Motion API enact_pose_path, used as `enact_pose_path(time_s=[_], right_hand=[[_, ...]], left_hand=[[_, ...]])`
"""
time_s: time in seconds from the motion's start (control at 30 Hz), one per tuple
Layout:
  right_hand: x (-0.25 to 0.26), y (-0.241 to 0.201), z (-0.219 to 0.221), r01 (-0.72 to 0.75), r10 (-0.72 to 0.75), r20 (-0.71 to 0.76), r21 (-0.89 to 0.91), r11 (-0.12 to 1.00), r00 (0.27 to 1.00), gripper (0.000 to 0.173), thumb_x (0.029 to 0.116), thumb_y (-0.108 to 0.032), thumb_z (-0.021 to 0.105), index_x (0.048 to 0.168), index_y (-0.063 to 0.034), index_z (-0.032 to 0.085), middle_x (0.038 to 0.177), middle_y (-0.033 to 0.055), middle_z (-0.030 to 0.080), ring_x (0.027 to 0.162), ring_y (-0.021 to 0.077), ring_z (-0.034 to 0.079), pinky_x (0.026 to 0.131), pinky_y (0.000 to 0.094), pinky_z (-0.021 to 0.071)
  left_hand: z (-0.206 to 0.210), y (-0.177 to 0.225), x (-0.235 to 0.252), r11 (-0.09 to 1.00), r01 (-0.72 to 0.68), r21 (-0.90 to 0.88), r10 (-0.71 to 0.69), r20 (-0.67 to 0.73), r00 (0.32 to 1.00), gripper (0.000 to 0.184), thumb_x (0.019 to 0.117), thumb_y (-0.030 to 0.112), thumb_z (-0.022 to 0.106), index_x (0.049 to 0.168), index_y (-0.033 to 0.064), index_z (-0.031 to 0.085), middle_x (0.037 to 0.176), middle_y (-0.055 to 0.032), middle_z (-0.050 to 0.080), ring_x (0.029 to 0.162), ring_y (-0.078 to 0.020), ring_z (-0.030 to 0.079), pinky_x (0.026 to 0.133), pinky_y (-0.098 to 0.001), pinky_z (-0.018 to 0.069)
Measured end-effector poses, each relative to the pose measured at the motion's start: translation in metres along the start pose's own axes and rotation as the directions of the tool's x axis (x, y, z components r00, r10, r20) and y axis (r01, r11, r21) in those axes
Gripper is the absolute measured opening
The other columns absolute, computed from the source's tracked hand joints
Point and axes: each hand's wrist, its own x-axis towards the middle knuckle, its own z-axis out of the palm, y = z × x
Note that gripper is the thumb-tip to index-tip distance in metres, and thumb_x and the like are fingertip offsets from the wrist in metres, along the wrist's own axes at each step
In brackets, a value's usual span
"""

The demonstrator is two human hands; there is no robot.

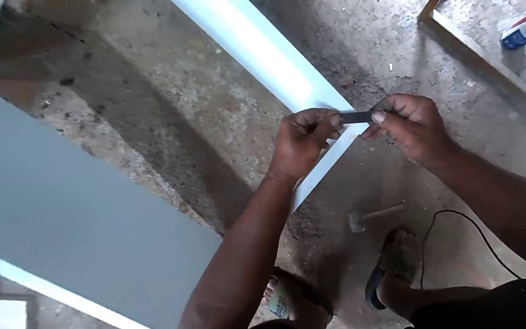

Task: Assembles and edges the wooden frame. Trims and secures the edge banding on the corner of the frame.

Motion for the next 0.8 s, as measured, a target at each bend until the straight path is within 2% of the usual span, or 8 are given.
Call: enact_pose_path(time_s=[0.23, 0.37, 0.47, 0.63, 0.8], right_hand=[[0.004, -0.006, 0.002, -0.152, 0.157, -0.018, 0.159, 0.976, 0.987, 0.014, 0.1008, -0.007, 0.051, 0.097, -0.0008, 0.063, 0.084, 0.0081, 0.072, 0.074, 0.0207, 0.074, 0.075, 0.0423, 0.0658], [0.004, -0.007, 0.002, -0.163, 0.169, -0.023, 0.17, 0.972, 0.985, 0.014, 0.1002, -0.006, 0.052, 0.096, -0.0007, 0.064, 0.085, 0.0082, 0.073, 0.075, 0.0197, 0.074, 0.075, 0.0408, 0.0657], [0.006, -0.004, -0.001, -0.041, 0.043, -0.014, 0.113, 0.993, 0.999, 0.012, 0.1011, -0.006, 0.054, 0.099, 0.0003, 0.065, 0.089, 0.0082, 0.071, 0.078, 0.0197, 0.073, 0.077, 0.041, 0.0651], [0.006, 0.0, -0.008, 0.212, -0.212, 0.016, -0.142, 0.967, 0.977, 0.013, 0.101, -0.006, 0.056, 0.099, 0.0032, 0.066, 0.099, 0.0095, 0.068, 0.084, 0.0168, 0.071, 0.076, 0.0351, 0.0644], [0.001, 0.002, -0.01, 0.278, -0.279, 0.027, -0.237, 0.931, 0.96, 0.015, 0.1003, -0.006, 0.057, 0.101, 0.0044, 0.068, 0.106, 0.0109, 0.069, 0.09, 0.0149, 0.071, 0.078, 0.0306, 0.0635]], left_hand=[[-0.001, 0.004, 0.001, 0.991, 0.113, -0.07, -0.114, -0.011, 0.993, 0.017, 0.1037, 0.013, 0.061, 0.104, -0.0006, 0.071, 0.091, -0.0076, 0.076, 0.078, -0.0137, 0.073, 0.065, -0.0279, 0.0614], [-0.001, 0.003, 0.001, 0.99, 0.115, -0.078, -0.116, -0.006, 0.993, 0.018, 0.1041, 0.013, 0.06, 0.104, -0.0001, 0.071, 0.092, -0.0075, 0.076, 0.078, -0.0129, 0.073, 0.064, -0.0265, 0.0601], [-0.002, 0.002, 0.001, 0.997, 0.054, -0.06, -0.054, 0.003, 0.999, 0.015, 0.1031, 0.011, 0.061, 0.103, 0.0003, 0.071, 0.092, -0.0069, 0.076, 0.079, -0.0124, 0.073, 0.064, -0.0257, 0.0595], [0.0, 0.004, 0.0, 0.997, -0.073, 0.002, 0.073, -0.006, 0.997, 0.013, 0.099, 0.005, 0.065, 0.107, -0.0035, 0.07, 0.09, -0.0066, 0.075, 0.076, -0.0122, 0.071, 0.066, -0.0271, 0.0601], [0.0, 0.004, -0.001, 0.988, -0.136, 0.076, 0.135, 0.016, 0.991, 0.014, 0.0974, 0.004, 0.067, 0.108, -0.0049, 0.071, 0.091, -0.0083, 0.075, 0.077, -0.0128, 0.071, 0.07, -0.0294, 0.0621]])
